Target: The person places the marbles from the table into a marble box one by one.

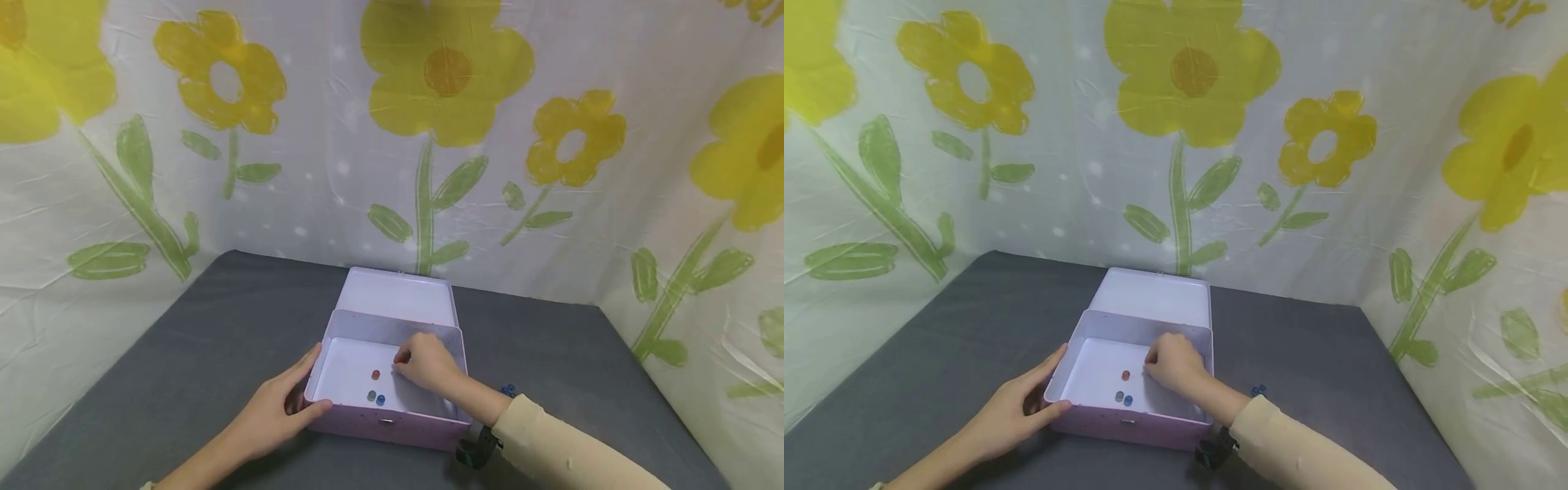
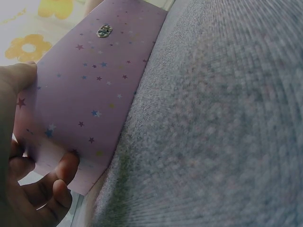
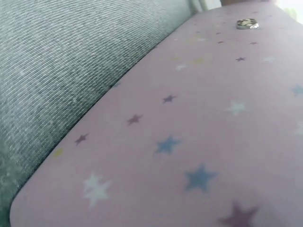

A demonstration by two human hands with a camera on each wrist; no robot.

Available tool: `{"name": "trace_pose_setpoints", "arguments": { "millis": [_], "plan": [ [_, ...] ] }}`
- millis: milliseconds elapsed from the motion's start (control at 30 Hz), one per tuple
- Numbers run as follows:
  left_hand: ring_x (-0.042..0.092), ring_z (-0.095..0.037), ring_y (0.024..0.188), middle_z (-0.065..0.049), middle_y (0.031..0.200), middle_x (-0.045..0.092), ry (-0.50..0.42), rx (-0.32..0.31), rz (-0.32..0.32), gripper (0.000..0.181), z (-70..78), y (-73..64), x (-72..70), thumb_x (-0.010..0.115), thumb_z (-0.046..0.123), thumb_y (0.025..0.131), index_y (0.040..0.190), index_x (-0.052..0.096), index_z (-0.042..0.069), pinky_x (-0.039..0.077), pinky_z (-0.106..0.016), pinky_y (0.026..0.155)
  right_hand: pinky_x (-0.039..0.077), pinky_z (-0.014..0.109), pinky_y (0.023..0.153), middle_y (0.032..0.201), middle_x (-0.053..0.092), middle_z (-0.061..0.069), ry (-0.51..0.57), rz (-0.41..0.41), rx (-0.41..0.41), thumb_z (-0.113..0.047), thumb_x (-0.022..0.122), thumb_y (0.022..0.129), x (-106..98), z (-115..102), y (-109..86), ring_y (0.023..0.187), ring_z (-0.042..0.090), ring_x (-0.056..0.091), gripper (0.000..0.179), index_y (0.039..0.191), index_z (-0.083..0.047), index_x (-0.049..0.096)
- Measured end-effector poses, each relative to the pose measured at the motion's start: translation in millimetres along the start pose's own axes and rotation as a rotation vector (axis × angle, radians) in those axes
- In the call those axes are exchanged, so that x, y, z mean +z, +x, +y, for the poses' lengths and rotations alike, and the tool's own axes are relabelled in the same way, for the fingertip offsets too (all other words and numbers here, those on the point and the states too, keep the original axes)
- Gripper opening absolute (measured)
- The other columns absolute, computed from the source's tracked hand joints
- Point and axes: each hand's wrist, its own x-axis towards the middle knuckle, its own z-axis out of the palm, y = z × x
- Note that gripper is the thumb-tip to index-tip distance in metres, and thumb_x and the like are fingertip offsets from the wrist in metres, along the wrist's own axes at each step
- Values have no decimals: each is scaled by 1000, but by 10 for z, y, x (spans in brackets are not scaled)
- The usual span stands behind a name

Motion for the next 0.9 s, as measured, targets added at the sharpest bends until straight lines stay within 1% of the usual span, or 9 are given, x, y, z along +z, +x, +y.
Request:
{"name": "trace_pose_setpoints", "arguments": {
  "millis": [200,267,400,467,533,633,767,833,900],
  "plan": [
    [48,-1,73,-14,154,55,-7,15,-6,88,-4,-17,13,83,42,93,165,40,16,45,-22,64,58,40,80,90,80,3,60,48,28,-9,84,89,-44,14,-23,91,22,74,6,94,-5,85],
    [47,-1,71,-12,150,57,-1,4,-10,89,-10,-17,23,83,44,92,165,40,17,45,-22,63,57,40,81,92,81,3,99,80,43,-9,83,90,-75,14,-37,92,22,73,7,95,-5,85],
    [48,-2,71,-10,146,59,21,-25,-9,91,-15,-4,28,83,48,91,165,40,18,45,-22,63,47,28,59,94,81,5,192,134,59,-10,84,89,-154,-7,-59,62,12,58,9,96,-4,85],
    [48,-2,70,-10,143,59,25,-22,-7,91,-9,1,24,83,48,91,165,40,17,45,-22,63,37,24,50,95,81,6,235,164,51,-10,85,88,-195,-19,-71,53,8,46,10,96,-4,85],
    [48,-2,70,-10,138,60,19,-23,-6,92,-2,4,18,84,47,90,165,40,17,45,-22,62,32,23,46,94,81,4,262,190,35,-10,86,88,-228,-24,-97,48,5,41,11,97,-5,85],
    [48,-3,70,-10,138,59,15,-22,-10,92,12,2,4,83,48,91,165,40,16,44,-22,62,29,23,45,82,78,-1,295,226,16,-12,86,89,-269,-15,-155,46,3,39,11,99,-7,85],
    [47,-3,71,-9,137,59,9,-38,-16,92,22,-2,-13,82,50,91,165,40,16,44,-22,62,24,22,44,53,55,-8,321,257,1,-13,85,91,-321,19,-267,44,2,31,13,103,-8,85],
    [47,-3,71,-9,137,59,6,-41,-16,92,20,-3,-15,83,49,91,165,40,17,43,-22,61,23,22,45,47,43,-9,325,279,-13,-13,84,92,-353,41,-330,45,1,28,13,104,-8,85],
    [47,-3,70,-9,137,59,7,-36,-14,91,17,-2,-12,82,49,91,165,40,16,43,-22,61,23,22,46,47,42,-11,330,307,-25,-12,84,92,-392,62,-397,46,0,29,13,104,-9,85]
  ]
}}
